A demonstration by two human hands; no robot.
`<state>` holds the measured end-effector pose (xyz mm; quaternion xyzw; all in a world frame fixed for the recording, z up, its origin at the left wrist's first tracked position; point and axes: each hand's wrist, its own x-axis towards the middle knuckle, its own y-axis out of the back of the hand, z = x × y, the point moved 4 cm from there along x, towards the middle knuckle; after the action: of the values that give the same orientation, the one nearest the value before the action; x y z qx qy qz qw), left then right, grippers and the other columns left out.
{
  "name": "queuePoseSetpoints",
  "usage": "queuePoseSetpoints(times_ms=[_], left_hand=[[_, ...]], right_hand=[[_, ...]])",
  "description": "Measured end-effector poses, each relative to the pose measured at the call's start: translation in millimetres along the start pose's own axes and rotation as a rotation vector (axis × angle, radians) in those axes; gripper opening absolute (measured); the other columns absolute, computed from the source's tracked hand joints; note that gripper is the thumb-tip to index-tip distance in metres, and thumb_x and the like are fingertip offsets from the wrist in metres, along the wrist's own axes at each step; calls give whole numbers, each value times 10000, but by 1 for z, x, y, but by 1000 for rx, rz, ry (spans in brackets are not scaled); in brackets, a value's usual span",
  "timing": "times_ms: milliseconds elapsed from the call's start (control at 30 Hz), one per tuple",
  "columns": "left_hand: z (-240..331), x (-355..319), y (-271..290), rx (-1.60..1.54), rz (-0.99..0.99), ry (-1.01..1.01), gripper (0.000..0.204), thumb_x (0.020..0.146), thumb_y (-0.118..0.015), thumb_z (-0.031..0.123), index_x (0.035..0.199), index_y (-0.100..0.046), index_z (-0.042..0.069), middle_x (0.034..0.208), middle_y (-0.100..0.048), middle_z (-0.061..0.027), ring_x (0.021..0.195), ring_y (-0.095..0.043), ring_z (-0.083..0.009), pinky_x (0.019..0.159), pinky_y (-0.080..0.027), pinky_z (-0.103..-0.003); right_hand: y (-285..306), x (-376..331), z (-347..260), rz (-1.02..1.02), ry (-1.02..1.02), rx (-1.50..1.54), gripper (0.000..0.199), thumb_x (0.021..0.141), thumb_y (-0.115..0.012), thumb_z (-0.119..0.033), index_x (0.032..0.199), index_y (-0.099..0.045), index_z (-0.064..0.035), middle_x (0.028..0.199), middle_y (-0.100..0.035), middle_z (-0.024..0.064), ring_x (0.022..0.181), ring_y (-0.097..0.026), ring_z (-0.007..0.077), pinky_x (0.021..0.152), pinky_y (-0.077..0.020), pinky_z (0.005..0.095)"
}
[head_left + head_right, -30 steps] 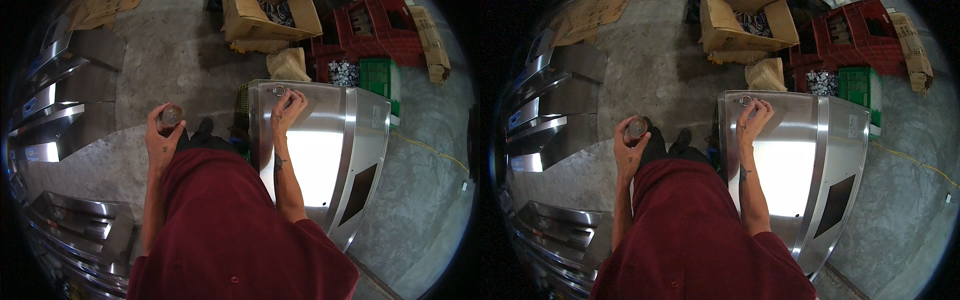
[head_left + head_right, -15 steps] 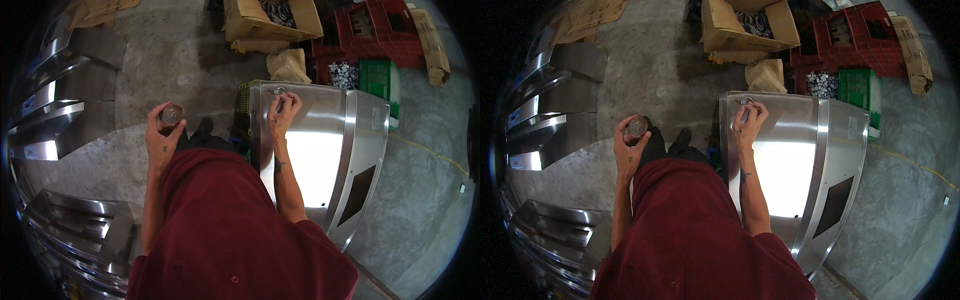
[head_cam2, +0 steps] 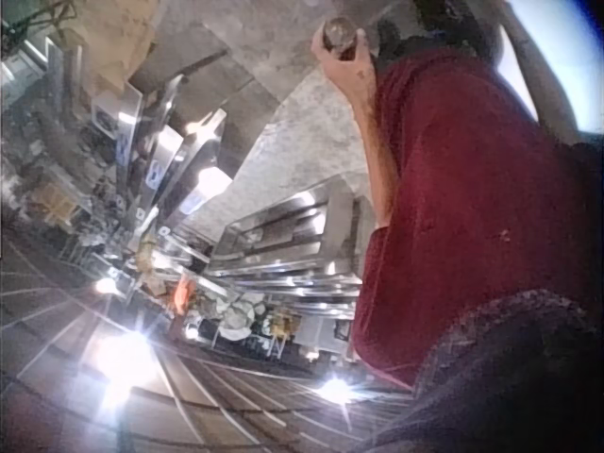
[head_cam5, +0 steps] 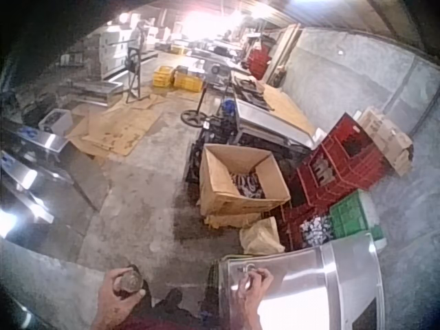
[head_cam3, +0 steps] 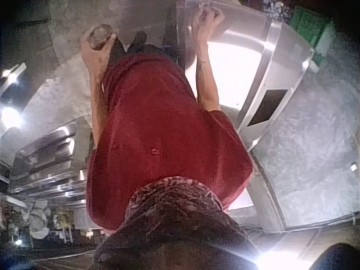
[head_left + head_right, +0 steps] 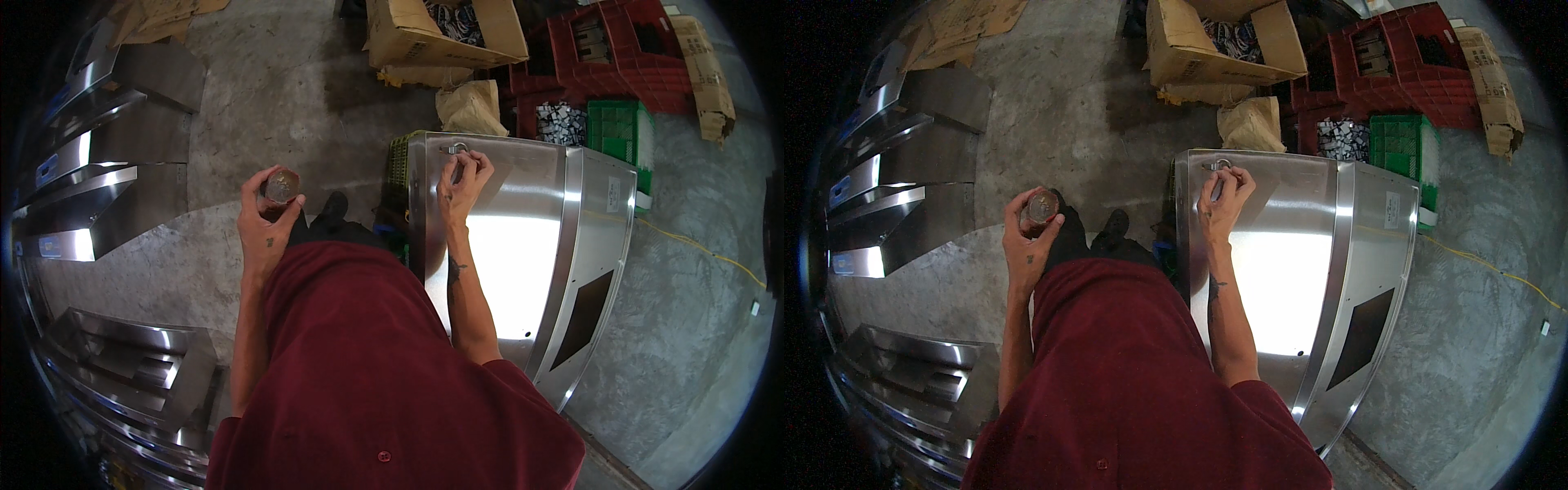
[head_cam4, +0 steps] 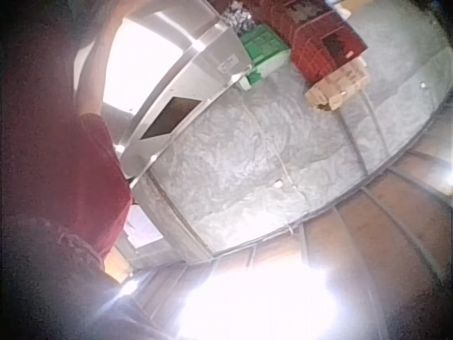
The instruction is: The person sits on the floor and uses an angle grinder to smooth the edge of a metal part. Then the person stands and applies a substance from a small container onto the surface of a large stainless steel unit using a small applicator.
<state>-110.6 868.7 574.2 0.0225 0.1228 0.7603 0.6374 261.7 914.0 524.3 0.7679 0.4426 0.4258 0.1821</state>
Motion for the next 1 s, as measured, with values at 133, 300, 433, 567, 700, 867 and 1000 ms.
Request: queuePoseSetpoints(times_ms=[133, 300, 433, 567, 700, 867, 1000], left_hand=[[-1, 1, 2, -37, -14, 61, 598, 938, -836, 96, 1458, -542, 71, 1414, -611, -153, 1101, -728, -218, 896, -600, -336], [-1, 0, 1, -32, -18, 55, 600, 938, -837, 97, 1458, -538, 71, 1395, -625, -146, 1113, -727, -228, 901, -600, -341], [0, 0, 0, -21, -21, 24, 602, 940, -836, 102, 1461, -535, 73, 1390, -629, -142, 1113, -728, -232, 912, -603, -347], [0, 0, -1, -40, -25, 24, 600, 941, -836, 105, 1462, -539, 77, 1389, -629, -139, 1113, -725, -223, 919, -604, -345], [2, 1, -1, -24, -15, 7, 600, 936, -842, 107, 1459, -549, 82, 1396, -625, -139, 1101, -724, -211, 907, -605, -338], [6, 2, -2, -25, -23, 14, 602, 937, -840, 103, 1462, -547, 82, 1404, -622, -147, 1067, -729, -203, 895, -605, -338], [10, 3, -4, 1, -23, -8, 589, 940, -821, 64, 1456, -541, 100, 1280, -700, -133, 979, -746, -182, 833, -606, -324]], right_hand=[[5, 1, -3, 68, -11, 18, 155, 1018, -646, -23, 1162, -604, 16, 1304, -489, 232, 1225, -542, 370, 1036, -486, 483], [6, 4, -5, 121, 0, -62, 131, 1052, -618, -58, 1145, -590, 30, 1277, -527, 256, 1243, -519, 395, 1046, -463, 507], [5, 6, -5, 109, -2, -70, 135, 1056, -616, -66, 1145, -588, 32, 1265, -540, 267, 1251, -513, 404, 1039, -467, 518], [6, 8, -7, 114, 12, -81, 152, 1059, -611, -59, 1169, -574, 40, 1299, -518, 274, 1238, -526, 398, 1012, -487, 515], [5, 12, -11, 92, 73, -173, 166, 1072, -590, -52, 1188, -543, 56, 1327, -491, 289, 1193, -559, 395, 968, -519, 479], [5, 16, -9, 120, -24, -66, 149, 1083, -569, -44, 1176, -523, 62, 1322, -487, 305, 1171, -577, 400, 918, -545, 451], [7, 16, -13, 119, 53, -125, 156, 1085, -569, -47, 1183, -508, 57, 1335, -486, 308, 1167, -581, 404, 911, -548, 462]])
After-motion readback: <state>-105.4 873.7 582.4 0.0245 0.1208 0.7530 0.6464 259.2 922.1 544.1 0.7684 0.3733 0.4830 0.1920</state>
